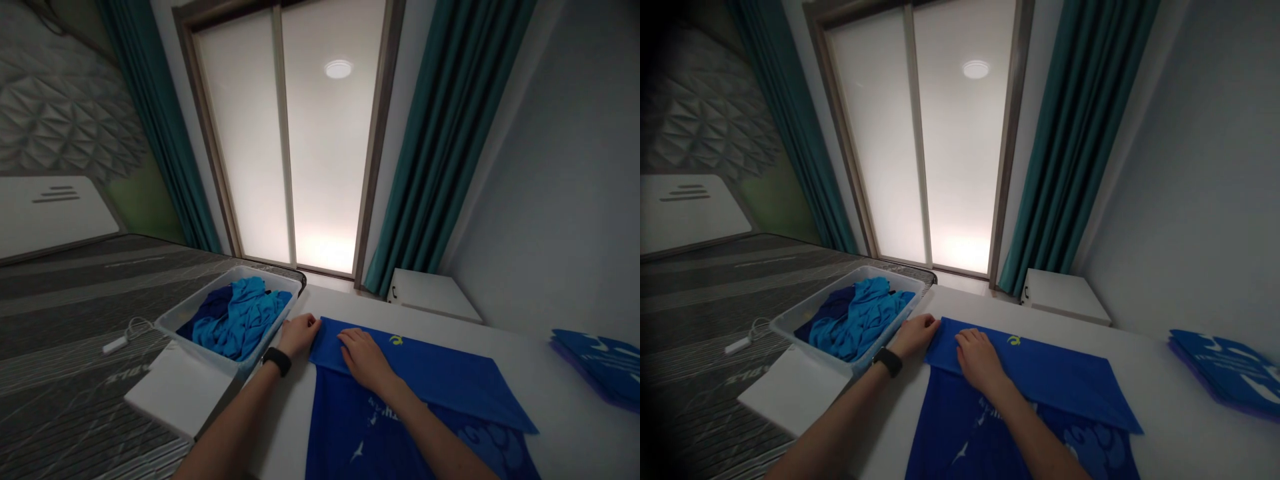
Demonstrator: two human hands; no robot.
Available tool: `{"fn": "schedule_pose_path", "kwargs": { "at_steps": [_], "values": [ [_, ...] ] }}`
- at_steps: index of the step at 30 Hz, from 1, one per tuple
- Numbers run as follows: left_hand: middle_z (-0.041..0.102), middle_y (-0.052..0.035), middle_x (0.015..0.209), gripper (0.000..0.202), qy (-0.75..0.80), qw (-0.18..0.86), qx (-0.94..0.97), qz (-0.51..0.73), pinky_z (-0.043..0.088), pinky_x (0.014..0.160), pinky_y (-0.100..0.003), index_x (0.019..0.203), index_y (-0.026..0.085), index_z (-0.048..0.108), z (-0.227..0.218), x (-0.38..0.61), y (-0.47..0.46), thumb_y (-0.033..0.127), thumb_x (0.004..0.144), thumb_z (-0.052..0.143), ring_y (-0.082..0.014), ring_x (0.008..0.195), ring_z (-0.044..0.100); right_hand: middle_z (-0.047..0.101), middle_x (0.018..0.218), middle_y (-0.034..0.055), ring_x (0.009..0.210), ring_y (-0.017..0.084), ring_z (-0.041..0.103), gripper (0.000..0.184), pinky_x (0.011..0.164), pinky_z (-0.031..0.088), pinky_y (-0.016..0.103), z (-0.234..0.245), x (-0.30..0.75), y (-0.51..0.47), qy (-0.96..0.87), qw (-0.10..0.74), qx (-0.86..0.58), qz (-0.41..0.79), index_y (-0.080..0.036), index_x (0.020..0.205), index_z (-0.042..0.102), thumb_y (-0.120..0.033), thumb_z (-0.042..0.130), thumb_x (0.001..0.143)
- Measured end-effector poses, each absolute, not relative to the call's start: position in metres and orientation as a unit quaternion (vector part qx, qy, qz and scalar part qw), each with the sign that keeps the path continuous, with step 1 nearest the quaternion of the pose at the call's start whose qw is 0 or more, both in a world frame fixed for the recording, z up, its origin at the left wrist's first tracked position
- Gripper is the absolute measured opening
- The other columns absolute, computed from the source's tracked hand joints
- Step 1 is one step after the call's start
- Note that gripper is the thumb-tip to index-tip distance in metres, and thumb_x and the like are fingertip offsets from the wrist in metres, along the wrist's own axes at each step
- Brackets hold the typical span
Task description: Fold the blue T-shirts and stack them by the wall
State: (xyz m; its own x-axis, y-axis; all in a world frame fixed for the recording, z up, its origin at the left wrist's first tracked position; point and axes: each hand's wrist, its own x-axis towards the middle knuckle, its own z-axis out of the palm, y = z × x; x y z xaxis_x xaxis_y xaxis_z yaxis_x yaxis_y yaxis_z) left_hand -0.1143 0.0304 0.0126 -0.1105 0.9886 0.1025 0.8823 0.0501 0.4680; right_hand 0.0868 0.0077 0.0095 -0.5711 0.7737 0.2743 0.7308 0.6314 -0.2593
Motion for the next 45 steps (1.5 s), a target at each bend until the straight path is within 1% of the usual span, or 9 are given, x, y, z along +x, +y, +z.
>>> {"fn": "schedule_pose_path", "kwargs": {
  "at_steps": [5,9,14,18,26,35,40,42,45],
  "values": [
    [0.074,-0.0101,0.084,0.037,0.724,0.074,0.663,0.176,0.031,0.096,-0.046,0.079,0.018,0.067,0.011,-0.101,0.041,0.048,0.091,0.048,-0.0284,0.09,0.067,0.049,0.146,0.0125,0.136,0.027,0.04,0.045,0.114,0.028,0.044,-0.01,0.086,0.006,-0.875,0.156,-0.455,0.056,-0.013,0.138,0.052,-0.029,0.044,0.096],
    [0.074,-0.0096,0.092,0.028,0.721,0.059,0.67,0.17,0.032,0.092,-0.043,0.086,0.019,0.067,0.004,-0.102,0.04,0.035,0.094,0.045,-0.0276,0.096,0.067,0.039,0.152,0.0109,0.142,0.026,0.031,0.051,0.117,0.022,0.045,-0.016,0.087,0.004,-0.876,0.145,-0.454,0.068,-0.015,0.144,0.045,-0.036,0.036,0.099],
    [0.074,-0.0076,0.092,0.029,0.721,0.063,0.668,0.177,0.035,0.09,-0.041,0.089,0.019,0.066,-0.001,-0.109,0.042,0.034,0.096,0.042,-0.0257,0.095,0.067,0.029,0.157,0.0101,0.146,0.025,0.022,0.057,0.119,0.015,0.047,-0.01,0.085,0.005,-0.878,0.102,-0.456,0.103,-0.015,0.149,0.037,-0.042,0.032,0.099],
    [0.072,-0.0089,0.103,0.026,0.715,0.05,0.671,0.19,0.038,0.091,-0.039,0.106,0.018,0.063,0.008,-0.105,0.036,0.027,0.097,0.041,-0.0243,0.102,0.063,0.023,0.159,0.0096,0.147,0.024,0.019,0.061,0.119,0.014,0.047,0.003,0.087,0.011,-0.876,0.057,-0.461,0.129,-0.014,0.152,0.03,-0.044,0.027,0.099],
    [0.05,-0.0103,0.144,0.043,0.506,-0.021,0.844,0.175,0.034,0.11,-0.039,0.138,0.019,0.047,0.012,-0.045,0.008,0.031,0.097,0.044,-0.0242,0.132,0.044,0.029,0.157,0.0089,0.146,0.023,0.023,0.06,0.119,0.015,0.047,0.016,0.155,0.03,-0.856,0.063,-0.507,0.086,-0.014,0.151,0.032,-0.04,0.024,0.098],
    [0.037,-0.0126,0.154,0.054,0.5,0.011,0.86,0.096,0.026,0.116,-0.049,0.146,0.017,0.041,-0.015,-0.039,0.018,0.045,0.1,0.036,-0.027,0.143,0.032,0.035,0.154,0.014,0.144,0.026,0.028,0.057,0.117,0.021,0.05,-0.005,0.252,0.016,-0.798,0.068,-0.597,0.048,-0.012,0.148,0.037,-0.039,0.03,0.098],
    [0.035,-0.0101,0.155,0.056,0.49,0.002,0.866,0.103,0.025,0.117,-0.047,0.148,0.02,0.04,-0.019,-0.044,0.019,0.049,0.1,0.033,-0.0252,0.144,0.03,0.061,0.123,0.0132,0.116,0.024,0.054,0.034,0.101,0.042,0.045,-0.003,0.255,-0.011,-0.841,0.177,-0.511,0.035,-0.019,0.122,0.061,-0.022,0.04,0.095],
    [0.035,-0.0099,0.155,0.056,0.489,-0.002,0.867,0.096,0.024,0.118,-0.047,0.148,0.02,0.039,-0.019,-0.044,0.02,0.049,0.1,0.032,-0.0247,0.144,0.029,0.062,0.108,0.0093,0.103,0.022,0.056,0.027,0.092,0.046,0.04,0.005,0.252,-0.025,-0.856,0.184,-0.479,0.058,-0.021,0.107,0.065,-0.016,0.042,0.094],
    [0.035,-0.01,0.155,0.056,0.486,-0.006,0.868,0.096,0.023,0.118,-0.047,0.148,0.02,0.04,-0.021,-0.045,0.021,0.049,0.101,0.031,-0.0245,0.144,0.029,0.06,0.104,0.006,0.1,0.02,0.054,0.026,0.087,0.045,0.037,0.019,0.249,-0.045,-0.87,0.162,-0.454,0.102,-0.024,0.096,0.067,-0.012,0.044,0.093]
  ]
}}
